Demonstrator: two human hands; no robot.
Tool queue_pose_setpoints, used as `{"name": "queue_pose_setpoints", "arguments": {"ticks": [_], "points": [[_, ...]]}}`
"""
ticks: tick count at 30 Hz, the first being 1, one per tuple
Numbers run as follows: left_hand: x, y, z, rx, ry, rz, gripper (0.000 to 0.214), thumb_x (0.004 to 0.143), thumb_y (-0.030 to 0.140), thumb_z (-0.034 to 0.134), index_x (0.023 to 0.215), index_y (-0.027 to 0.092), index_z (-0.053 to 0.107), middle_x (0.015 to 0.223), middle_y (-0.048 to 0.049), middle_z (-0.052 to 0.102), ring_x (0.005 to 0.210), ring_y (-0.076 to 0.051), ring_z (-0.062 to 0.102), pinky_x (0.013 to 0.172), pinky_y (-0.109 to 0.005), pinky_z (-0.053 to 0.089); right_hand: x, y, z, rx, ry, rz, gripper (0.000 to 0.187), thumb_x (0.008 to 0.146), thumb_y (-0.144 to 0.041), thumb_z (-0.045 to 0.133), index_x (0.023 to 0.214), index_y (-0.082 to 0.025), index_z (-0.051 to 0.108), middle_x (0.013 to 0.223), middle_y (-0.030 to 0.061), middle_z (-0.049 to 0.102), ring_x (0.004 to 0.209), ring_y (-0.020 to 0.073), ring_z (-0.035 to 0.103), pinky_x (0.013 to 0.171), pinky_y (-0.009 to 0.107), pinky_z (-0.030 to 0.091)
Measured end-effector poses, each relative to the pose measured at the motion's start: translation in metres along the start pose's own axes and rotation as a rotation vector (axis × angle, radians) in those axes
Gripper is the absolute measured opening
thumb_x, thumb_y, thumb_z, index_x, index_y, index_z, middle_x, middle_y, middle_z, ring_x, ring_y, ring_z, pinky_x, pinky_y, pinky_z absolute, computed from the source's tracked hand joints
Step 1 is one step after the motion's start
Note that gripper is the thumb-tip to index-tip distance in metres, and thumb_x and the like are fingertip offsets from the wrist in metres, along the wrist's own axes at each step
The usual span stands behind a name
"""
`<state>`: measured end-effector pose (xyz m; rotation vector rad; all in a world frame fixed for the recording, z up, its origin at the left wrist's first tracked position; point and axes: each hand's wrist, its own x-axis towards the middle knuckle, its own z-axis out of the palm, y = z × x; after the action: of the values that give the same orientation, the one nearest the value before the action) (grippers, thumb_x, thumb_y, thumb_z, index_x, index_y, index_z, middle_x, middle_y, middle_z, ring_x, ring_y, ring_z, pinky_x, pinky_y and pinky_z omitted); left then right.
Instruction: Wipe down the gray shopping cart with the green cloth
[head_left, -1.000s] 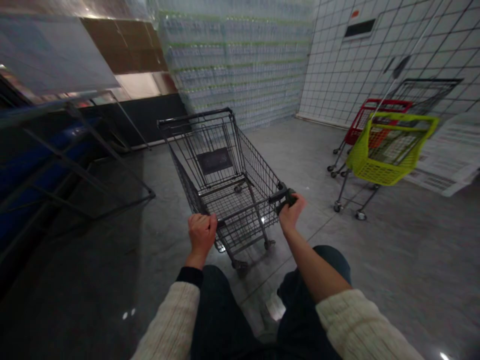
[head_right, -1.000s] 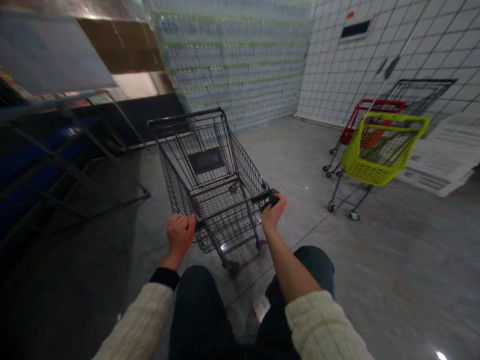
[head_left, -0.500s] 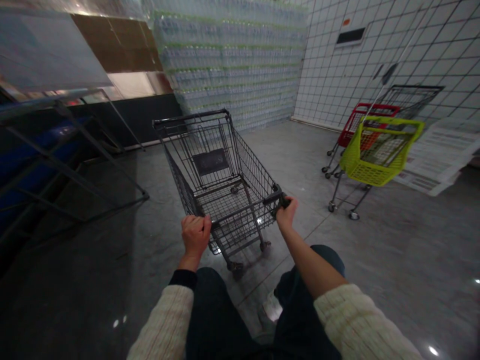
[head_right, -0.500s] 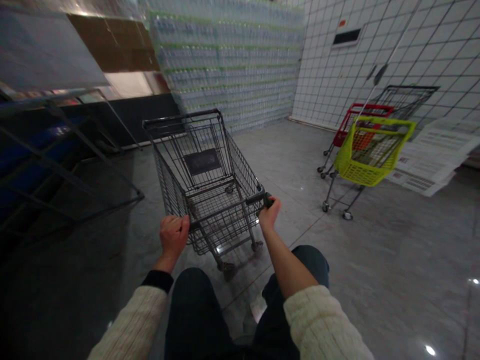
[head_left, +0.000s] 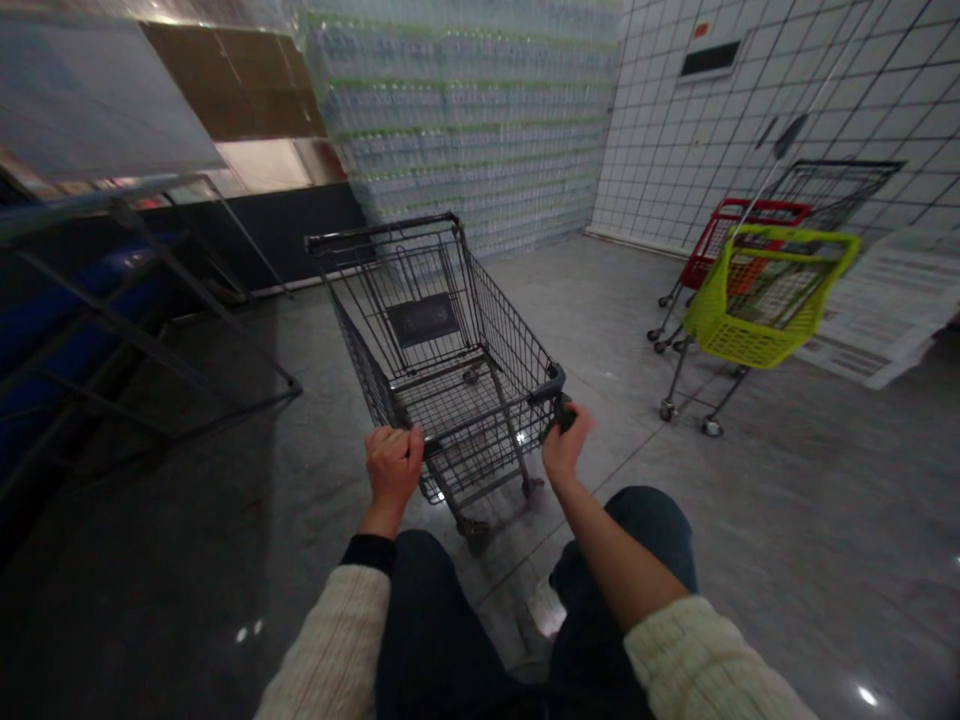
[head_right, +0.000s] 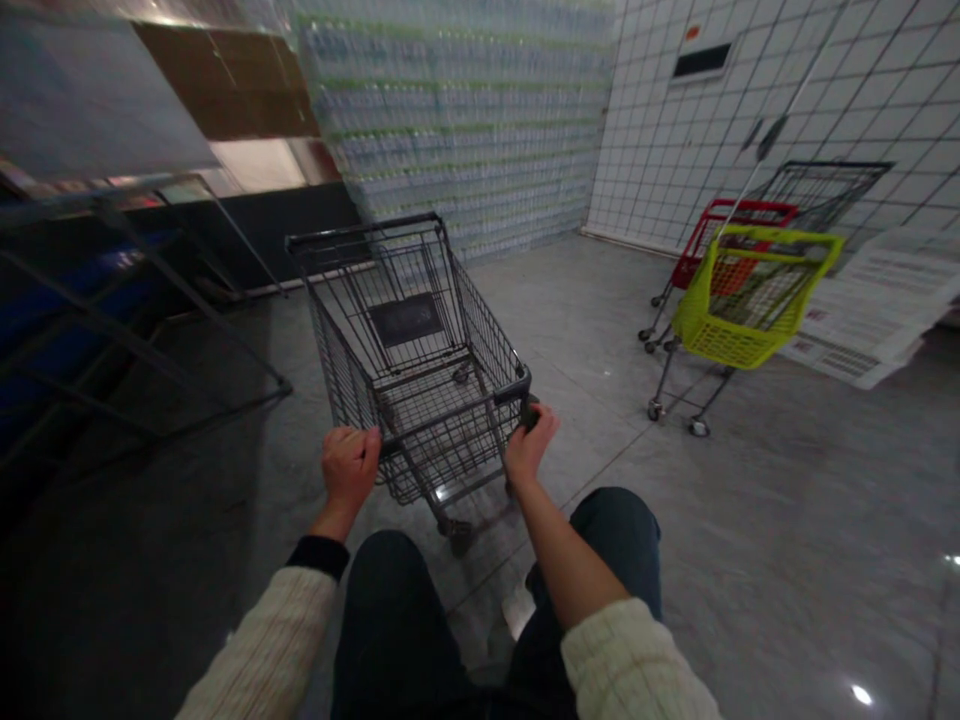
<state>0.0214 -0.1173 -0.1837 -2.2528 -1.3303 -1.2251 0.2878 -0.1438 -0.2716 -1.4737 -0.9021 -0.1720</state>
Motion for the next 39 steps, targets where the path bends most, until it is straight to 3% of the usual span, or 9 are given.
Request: {"name": "queue_pose_setpoints", "arguments": {"ticks": [3,7,10,15,17,23,29,33,39], "points": [[-0.001,0.000,0.002,0.000,0.006,-0.004,0.043,0.093,0.026,0.046,0.051,0.022,0.037,0.050,-0.0002,0.046,0.062,-0.018,0.043,0.073,-0.036,0.034,-0.010,-0.009,0.014,0.005,-0.048,0.043,0.045,0.064,-0.004,0.041,0.106,-0.019,0.047,0.106,0.0107,0.045,0.105,0.0234,0.043,0.097,0.044,0.038],[-0.001,0.001,0.003,-0.003,-0.007,-0.002,0.043,0.093,0.027,0.046,0.051,0.022,0.038,0.050,-0.0003,0.047,0.062,-0.018,0.043,0.073,-0.036,0.034,-0.069,-0.025,0.016,0.067,-0.344,-0.022,0.049,0.059,0.001,0.040,0.101,-0.021,0.052,0.111,0.0114,0.045,0.110,0.0251,0.043,0.099,0.046,0.038],[0.001,0.002,0.001,-0.010,-0.012,-0.005,0.044,0.093,0.027,0.045,0.051,0.023,0.036,0.049,-0.0001,0.046,0.061,-0.018,0.042,0.073,-0.036,0.034,-0.079,-0.026,0.004,0.137,-0.511,-0.121,0.048,0.062,0.002,0.039,0.099,-0.023,0.056,0.114,0.0097,0.047,0.112,0.0239,0.045,0.098,0.044,0.041],[0.002,0.003,0.000,-0.033,-0.019,-0.049,0.043,0.092,0.027,0.046,0.050,0.023,0.037,0.049,-0.0006,0.046,0.063,-0.019,0.044,0.074,-0.037,0.034,-0.035,-0.027,0.007,0.097,-0.165,-0.042,0.044,0.070,-0.003,0.041,0.108,-0.021,0.054,0.116,0.0113,0.043,0.115,0.0251,0.042,0.103,0.049,0.035],[0.002,0.004,0.001,-0.037,-0.022,-0.061,0.043,0.092,0.027,0.046,0.050,0.023,0.039,0.049,-0.0008,0.047,0.063,-0.019,0.044,0.074,-0.037,0.034,-0.036,-0.031,0.015,0.076,-0.179,-0.064,0.045,0.068,-0.002,0.041,0.107,-0.021,0.054,0.115,0.0117,0.043,0.113,0.0253,0.042,0.102,0.050,0.036],[0.000,0.004,0.002,-0.020,-0.008,-0.053,0.043,0.093,0.026,0.046,0.050,0.023,0.040,0.051,-0.0012,0.050,0.063,-0.019,0.045,0.075,-0.037,0.035,-0.094,-0.044,0.014,-0.031,-0.542,-0.315,0.043,0.073,0.001,0.043,0.099,-0.024,0.066,0.110,0.0110,0.052,0.107,0.0253,0.046,0.093,0.045,0.044],[-0.001,0.005,0.001,-0.023,-0.042,-0.062,0.040,0.093,0.027,0.046,0.053,0.023,0.046,0.053,-0.0022,0.053,0.067,-0.020,0.048,0.076,-0.038,0.035,-0.103,-0.072,0.026,0.090,-0.995,-0.948,0.028,0.088,-0.019,0.056,0.103,-0.039,0.069,0.116,-0.0013,0.064,0.116,0.0200,0.047,0.101,0.042,0.038],[0.000,0.003,-0.003,-0.040,-0.063,-0.055,0.040,0.093,0.026,0.045,0.054,0.022,0.047,0.054,-0.0020,0.052,0.066,-0.019,0.048,0.075,-0.037,0.036,-0.083,-0.042,0.027,0.008,-1.087,-1.031,0.023,0.086,-0.021,0.063,0.104,-0.035,0.069,0.123,-0.0001,0.063,0.114,0.0200,0.049,0.098,0.042,0.038],[-0.002,0.000,-0.001,-0.018,-0.027,-0.054,0.043,0.094,0.027,0.044,0.051,0.023,0.042,0.051,-0.0014,0.048,0.065,-0.019,0.045,0.074,-0.037,0.036,-0.056,0.011,-0.009,-0.246,-0.924,-0.852,0.027,0.082,-0.014,0.066,0.100,-0.033,0.071,0.116,0.0054,0.065,0.112,0.0262,0.050,0.094,0.046,0.039]]}}
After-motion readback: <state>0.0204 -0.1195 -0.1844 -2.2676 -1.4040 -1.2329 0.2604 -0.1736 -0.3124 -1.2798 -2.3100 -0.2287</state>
